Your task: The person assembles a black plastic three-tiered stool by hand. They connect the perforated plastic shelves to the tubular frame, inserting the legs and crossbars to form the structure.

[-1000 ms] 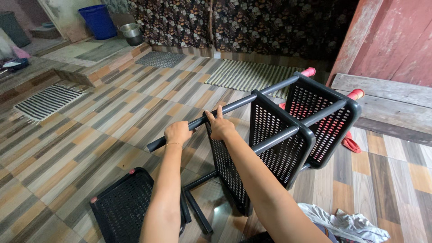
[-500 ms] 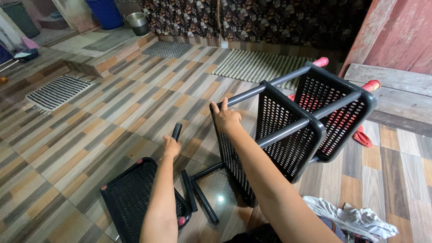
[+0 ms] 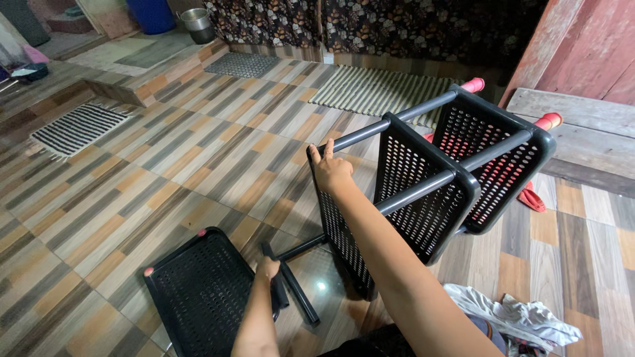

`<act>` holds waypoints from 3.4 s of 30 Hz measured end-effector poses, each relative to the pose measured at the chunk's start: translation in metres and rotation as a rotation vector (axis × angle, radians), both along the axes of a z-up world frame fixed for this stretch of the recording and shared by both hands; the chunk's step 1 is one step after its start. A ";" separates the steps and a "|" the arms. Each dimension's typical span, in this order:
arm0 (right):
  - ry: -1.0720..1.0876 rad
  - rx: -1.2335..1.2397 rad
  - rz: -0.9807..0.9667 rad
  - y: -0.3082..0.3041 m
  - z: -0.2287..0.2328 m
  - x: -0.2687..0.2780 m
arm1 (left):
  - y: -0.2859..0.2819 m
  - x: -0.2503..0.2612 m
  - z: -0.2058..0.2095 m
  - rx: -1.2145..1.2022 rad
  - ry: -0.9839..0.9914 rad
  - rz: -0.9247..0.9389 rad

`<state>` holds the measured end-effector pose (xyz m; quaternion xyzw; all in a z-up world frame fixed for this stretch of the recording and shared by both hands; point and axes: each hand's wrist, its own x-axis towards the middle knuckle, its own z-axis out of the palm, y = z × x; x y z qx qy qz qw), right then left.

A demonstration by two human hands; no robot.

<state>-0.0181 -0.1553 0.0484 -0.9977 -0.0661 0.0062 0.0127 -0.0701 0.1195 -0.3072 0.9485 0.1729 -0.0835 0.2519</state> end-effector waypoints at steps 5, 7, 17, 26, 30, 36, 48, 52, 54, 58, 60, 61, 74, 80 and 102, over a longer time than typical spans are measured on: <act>-0.006 0.018 0.016 -0.002 0.000 -0.001 | -0.012 -0.017 -0.020 -0.025 -0.015 0.145; -0.010 0.022 0.029 -0.003 -0.001 0.000 | -0.015 -0.021 -0.008 -0.026 0.049 0.151; -0.061 0.113 0.038 -0.004 -0.015 0.006 | -0.030 -0.017 0.031 -0.148 -0.090 0.119; -0.183 0.173 0.039 -0.005 -0.025 0.005 | -0.094 0.024 0.093 -0.256 -0.404 -0.323; -0.214 0.214 0.026 -0.012 -0.022 -0.005 | -0.122 0.025 0.119 -0.429 -0.377 -0.328; -0.155 0.196 -0.041 -0.016 -0.030 -0.021 | -0.138 0.018 0.129 -0.562 -0.451 -0.403; -0.287 0.343 -0.023 -0.024 -0.037 -0.033 | -0.113 -0.010 0.130 -0.559 -0.391 -0.434; -0.291 0.360 -0.047 -0.023 -0.030 -0.038 | -0.107 -0.006 0.141 -0.416 -0.553 -0.417; -0.294 0.392 -0.063 -0.020 -0.026 -0.040 | -0.105 0.006 0.151 -0.404 -0.618 -0.391; -0.316 0.405 -0.037 -0.013 -0.019 -0.051 | -0.098 0.025 0.174 -0.454 -0.567 -0.258; -0.342 0.404 0.009 -0.009 -0.017 -0.059 | -0.099 0.034 0.187 -0.525 -0.681 -0.282; -0.356 0.407 0.039 -0.008 -0.016 -0.062 | -0.098 0.036 0.193 -0.586 -0.793 -0.313; -0.402 0.344 0.286 0.001 -0.015 -0.077 | -0.093 0.008 0.273 -0.434 -0.983 -0.171; -0.566 0.423 0.391 -0.038 -0.028 -0.078 | -0.097 0.001 0.295 -0.417 -0.974 -0.284; -0.553 0.859 0.056 -0.111 -0.012 -0.075 | -0.220 -0.016 0.312 0.018 -0.781 -0.389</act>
